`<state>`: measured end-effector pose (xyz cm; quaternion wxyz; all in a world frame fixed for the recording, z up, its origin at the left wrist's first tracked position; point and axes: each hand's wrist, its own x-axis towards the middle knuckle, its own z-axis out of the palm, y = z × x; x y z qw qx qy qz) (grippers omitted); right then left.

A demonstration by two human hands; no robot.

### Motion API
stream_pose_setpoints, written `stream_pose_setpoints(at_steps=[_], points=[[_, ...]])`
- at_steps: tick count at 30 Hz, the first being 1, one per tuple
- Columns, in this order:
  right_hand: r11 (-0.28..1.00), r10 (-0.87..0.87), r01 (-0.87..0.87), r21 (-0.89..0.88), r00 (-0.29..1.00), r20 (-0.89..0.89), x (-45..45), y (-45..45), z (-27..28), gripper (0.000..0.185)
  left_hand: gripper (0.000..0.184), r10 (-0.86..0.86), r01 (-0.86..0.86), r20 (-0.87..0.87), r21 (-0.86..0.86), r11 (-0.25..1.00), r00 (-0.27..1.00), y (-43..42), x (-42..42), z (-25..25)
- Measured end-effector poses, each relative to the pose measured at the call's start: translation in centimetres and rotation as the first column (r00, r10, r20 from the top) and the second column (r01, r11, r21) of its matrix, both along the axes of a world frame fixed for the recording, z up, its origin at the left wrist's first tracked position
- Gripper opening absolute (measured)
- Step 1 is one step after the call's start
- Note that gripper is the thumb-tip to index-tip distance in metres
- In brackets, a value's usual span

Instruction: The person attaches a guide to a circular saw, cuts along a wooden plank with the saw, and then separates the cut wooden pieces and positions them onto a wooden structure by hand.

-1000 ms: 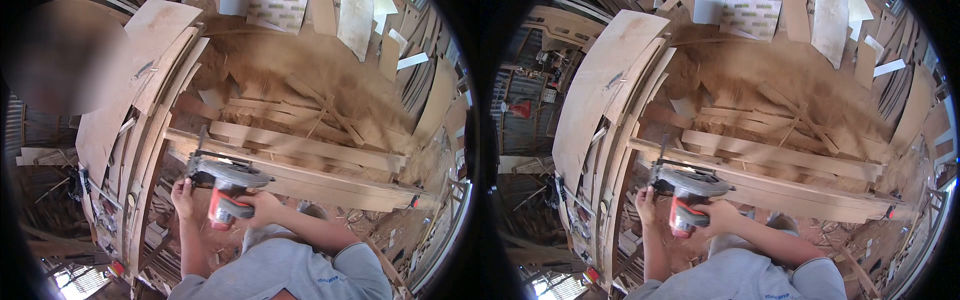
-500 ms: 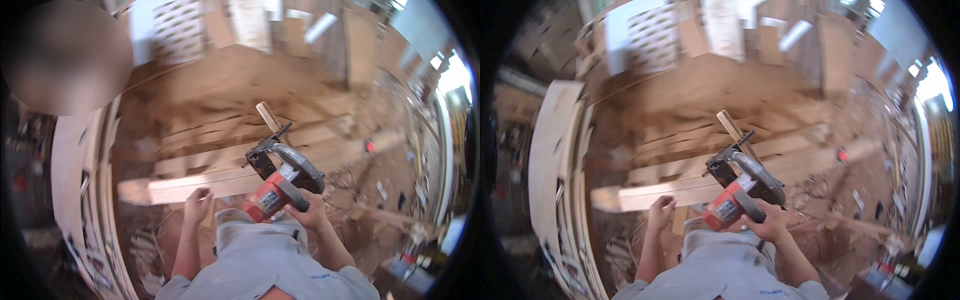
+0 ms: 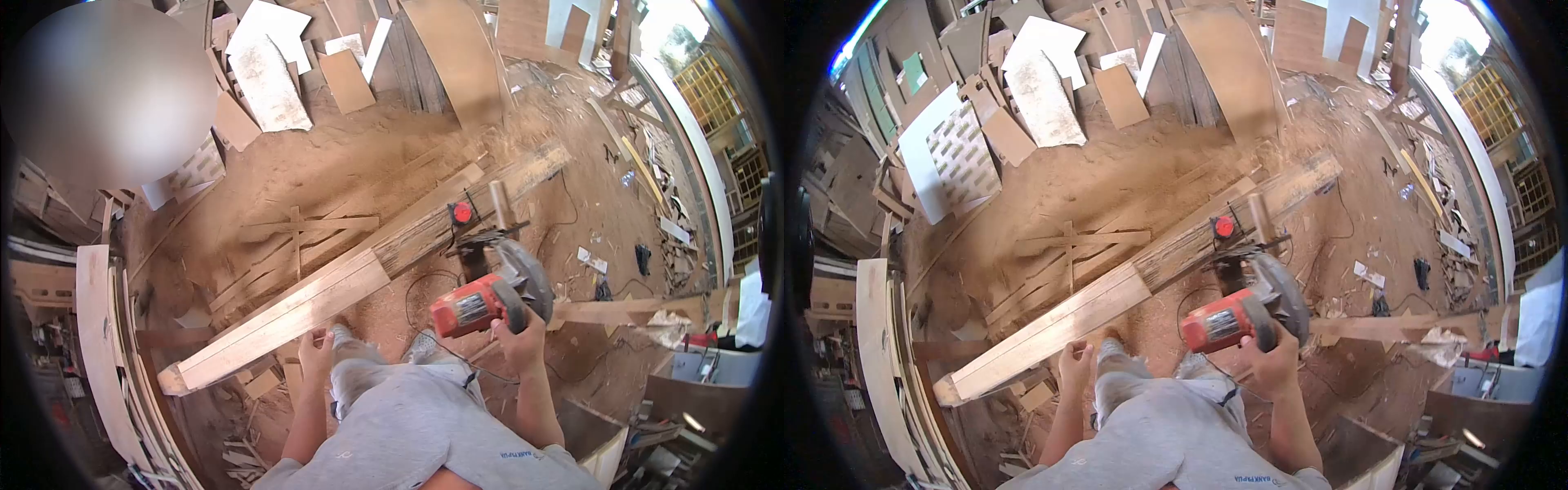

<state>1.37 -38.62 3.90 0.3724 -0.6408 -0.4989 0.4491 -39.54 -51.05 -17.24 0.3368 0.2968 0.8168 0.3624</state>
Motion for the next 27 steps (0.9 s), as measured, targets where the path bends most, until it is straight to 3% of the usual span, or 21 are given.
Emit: stream_pose_setpoints(at_steps=[1,2,5,7,11,14,17,20,22,23,24,25,27], points=[[1.000,-0.029,0.029,-0.005,1.000,0.001,1.9,1.4,-1.3,0.023,0.039,0.073,-0.073,0.013,0.003,0.997,0.997,0.2,1.2,-1.1],[0.996,-0.041,0.039,0.076,0.999,0.033,3.6,3.1,-2.7,0.022,0.056,0.187,-0.189,0.184,-0.004,0.982,0.965,0.5,2.6,-1.3],[0.980,-0.059,0.021,0.200,0.981,0.184,7.1,8.8,-4.8,0.023,0.074,0.479,-0.452,0.317,-0.161,0.878,0.818,2.4,5.5,-2.5],[0.969,-0.072,-0.003,0.248,0.954,0.291,8.5,13.3,-5.7,0.023,0.085,0.563,-0.513,0.440,-0.241,0.824,0.699,4.3,6.7,-2.7],[0.941,-0.091,-0.122,0.316,0.808,0.582,10.6,23.7,-7.8,0.027,0.099,0.616,-0.584,0.579,-0.273,0.764,0.535,9.0,8.6,-3.5],[0.934,-0.083,-0.207,0.290,0.666,0.741,12.9,31.7,-11.3,0.039,0.110,0.566,-0.545,0.669,-0.277,0.791,0.481,13.7,8.6,-3.1],[0.926,-0.014,-0.323,0.197,0.492,0.871,14.7,36.4,-14.0,0.052,0.113,0.810,-0.690,0.523,-0.484,0.538,0.264,19.9,9.4,0.8],[0.857,-0.020,-0.475,0.200,0.358,0.934,16.4,38.6,-15.7,0.067,0.124,0.774,-0.694,0.586,-0.455,0.558,0.239,21.8,9.0,0.0],[0.830,0.024,-0.539,0.142,0.289,0.957,16.5,38.3,-16.7,0.068,0.123,0.823,-0.816,0.546,-0.396,0.420,0.159,24.3,9.7,-0.2],[0.816,0.041,-0.568,0.112,0.250,0.967,16.7,37.8,-17.0,0.069,0.123,0.847,-0.846,0.511,-0.380,0.375,0.146,24.5,9.8,-1.4],[0.861,0.168,-0.506,-0.047,0.198,0.966,16.4,36.9,-17.2,0.075,0.123,0.870,-0.873,0.475,-0.360,0.330,0.133,24.6,10.0,-2.7],[0.838,0.159,-0.543,-0.054,0.148,0.976,15.9,36.0,-17.1,0.078,0.124,0.896,-0.882,0.421,-0.355,0.309,0.144,23.8,9.1,-6.6],[0.776,0.126,-0.627,-0.066,0.052,0.991,15.6,34.4,-17.1,0.082,0.122,0.950,-0.898,0.291,-0.380,0.221,0.111,24.1,9.6,-7.1]])
